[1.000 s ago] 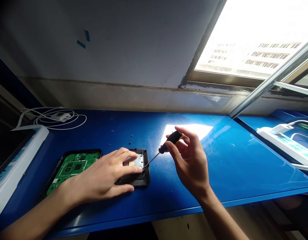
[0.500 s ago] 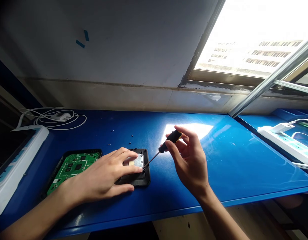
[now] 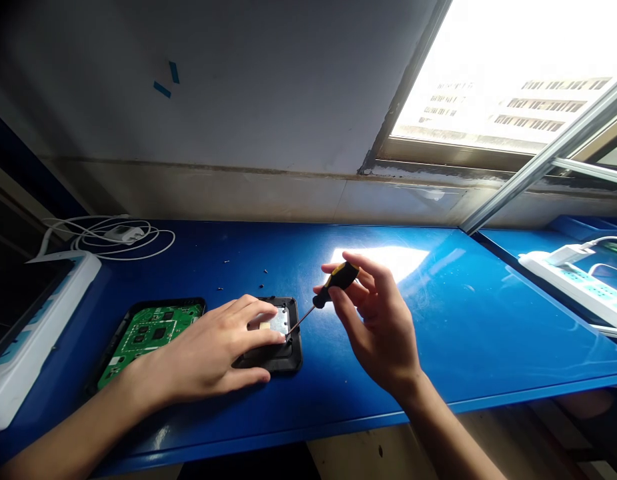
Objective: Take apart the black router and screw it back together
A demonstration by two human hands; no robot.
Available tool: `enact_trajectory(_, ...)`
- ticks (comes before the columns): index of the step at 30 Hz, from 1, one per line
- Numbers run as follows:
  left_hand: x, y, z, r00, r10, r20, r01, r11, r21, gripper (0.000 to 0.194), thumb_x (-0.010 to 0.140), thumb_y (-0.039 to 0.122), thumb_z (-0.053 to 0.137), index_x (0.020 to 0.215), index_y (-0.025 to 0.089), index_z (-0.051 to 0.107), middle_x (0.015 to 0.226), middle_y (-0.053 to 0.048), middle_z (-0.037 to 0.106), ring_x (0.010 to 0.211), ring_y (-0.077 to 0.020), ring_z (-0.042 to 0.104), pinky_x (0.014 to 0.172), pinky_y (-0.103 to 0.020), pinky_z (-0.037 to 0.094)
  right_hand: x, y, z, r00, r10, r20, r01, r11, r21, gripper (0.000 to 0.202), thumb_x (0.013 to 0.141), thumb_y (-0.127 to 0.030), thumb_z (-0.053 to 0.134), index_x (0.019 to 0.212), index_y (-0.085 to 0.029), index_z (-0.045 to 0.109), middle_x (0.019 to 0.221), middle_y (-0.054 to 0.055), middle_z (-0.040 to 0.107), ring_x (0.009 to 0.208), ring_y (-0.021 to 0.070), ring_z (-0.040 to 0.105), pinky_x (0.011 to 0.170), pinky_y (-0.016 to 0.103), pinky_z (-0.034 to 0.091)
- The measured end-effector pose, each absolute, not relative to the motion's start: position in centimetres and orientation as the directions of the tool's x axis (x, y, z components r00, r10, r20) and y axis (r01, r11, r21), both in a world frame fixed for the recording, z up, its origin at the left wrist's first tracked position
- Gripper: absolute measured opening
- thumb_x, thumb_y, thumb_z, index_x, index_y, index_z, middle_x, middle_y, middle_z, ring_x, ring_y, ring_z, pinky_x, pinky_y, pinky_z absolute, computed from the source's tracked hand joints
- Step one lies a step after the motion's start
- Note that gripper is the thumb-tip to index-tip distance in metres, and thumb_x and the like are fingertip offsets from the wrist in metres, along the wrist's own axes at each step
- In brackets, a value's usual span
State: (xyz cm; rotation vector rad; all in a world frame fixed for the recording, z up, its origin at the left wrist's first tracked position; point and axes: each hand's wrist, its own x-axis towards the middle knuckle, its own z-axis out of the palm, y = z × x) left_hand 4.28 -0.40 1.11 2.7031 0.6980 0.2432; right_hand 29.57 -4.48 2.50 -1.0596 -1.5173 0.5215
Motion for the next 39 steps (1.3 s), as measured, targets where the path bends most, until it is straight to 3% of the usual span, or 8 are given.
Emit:
enact_trajectory(9, 4.3, -0.2, 1.1, 0.851, 0.519, 0.079, 0.450, -0.798, 0.400, 0.042, 0.087, 0.037, 0.082, 0.123, 0.025, 0.065, 0.137, -0.010, 0.059, 0.123, -0.0325, 0.055, 0.103, -0.050, 0.053, 28.7, -4.5, 4.7, -0.265, 0.786, 0.559, 0.479, 0.610, -0.631, 0.051, 0.095, -0.012, 0.065, 0.138, -0.035, 0.051, 0.120, 0.004, 0.071, 0.106, 0.0224, 0.076, 0.089, 0.043, 0.069)
enact_trajectory(13, 4.3, -0.2, 1.0, 0.850, 0.519, 0.088, 0.445, -0.798, 0.407, 0.042, 0.086, 0.037, 0.083, 0.122, 0.026, 0.066, 0.136, -0.009, 0.060, 0.123, -0.0314, 0.056, 0.102, -0.049, 0.053, 28.3, -4.5, 5.6, -0.354, 0.767, 0.536, 0.523, 0.637, -0.566, 0.050, 0.096, -0.012, 0.064, 0.138, -0.035, 0.050, 0.120, 0.005, 0.072, 0.103, 0.0218, 0.076, 0.086, 0.042, 0.069)
enact_trajectory(22, 4.2, -0.2, 0.9, 0.847, 0.522, 0.098, 0.443, -0.796, 0.412, 0.041, 0.086, 0.039, 0.082, 0.121, 0.025, 0.065, 0.136, -0.009, 0.060, 0.123, -0.0319, 0.056, 0.102, -0.049, 0.053, 29.0, -4.6, 4.8, -0.326, 0.796, 0.511, 0.422, 0.606, -0.675, 0.053, 0.095, -0.006, 0.056, 0.136, -0.037, 0.047, 0.127, 0.005, 0.060, 0.104, 0.0229, 0.077, 0.089, 0.043, 0.068)
enact_trajectory(34, 4.2, -0.2, 0.6, 0.846, 0.519, 0.121, 0.436, -0.804, 0.403, 0.041, 0.086, 0.041, 0.081, 0.121, 0.026, 0.066, 0.137, -0.009, 0.060, 0.122, -0.0319, 0.057, 0.102, -0.048, 0.052, 29.6, -4.6, 4.3, -0.292, 0.792, 0.536, 0.404, 0.610, -0.681, 0.055, 0.093, -0.004, 0.057, 0.136, -0.037, 0.048, 0.124, 0.004, 0.056, 0.104, 0.0217, 0.076, 0.088, 0.042, 0.068)
enact_trajectory(39, 4.2, -0.2, 0.8, 0.848, 0.523, 0.092, 0.449, -0.799, 0.400, 0.042, 0.086, 0.039, 0.083, 0.121, 0.024, 0.066, 0.137, -0.010, 0.060, 0.124, -0.0328, 0.056, 0.103, -0.049, 0.052, 29.4, -4.6, 4.8, -0.303, 0.785, 0.541, 0.469, 0.617, -0.632, 0.054, 0.096, -0.008, 0.059, 0.139, -0.039, 0.047, 0.121, 0.003, 0.058, 0.099, 0.0201, 0.076, 0.086, 0.041, 0.068)
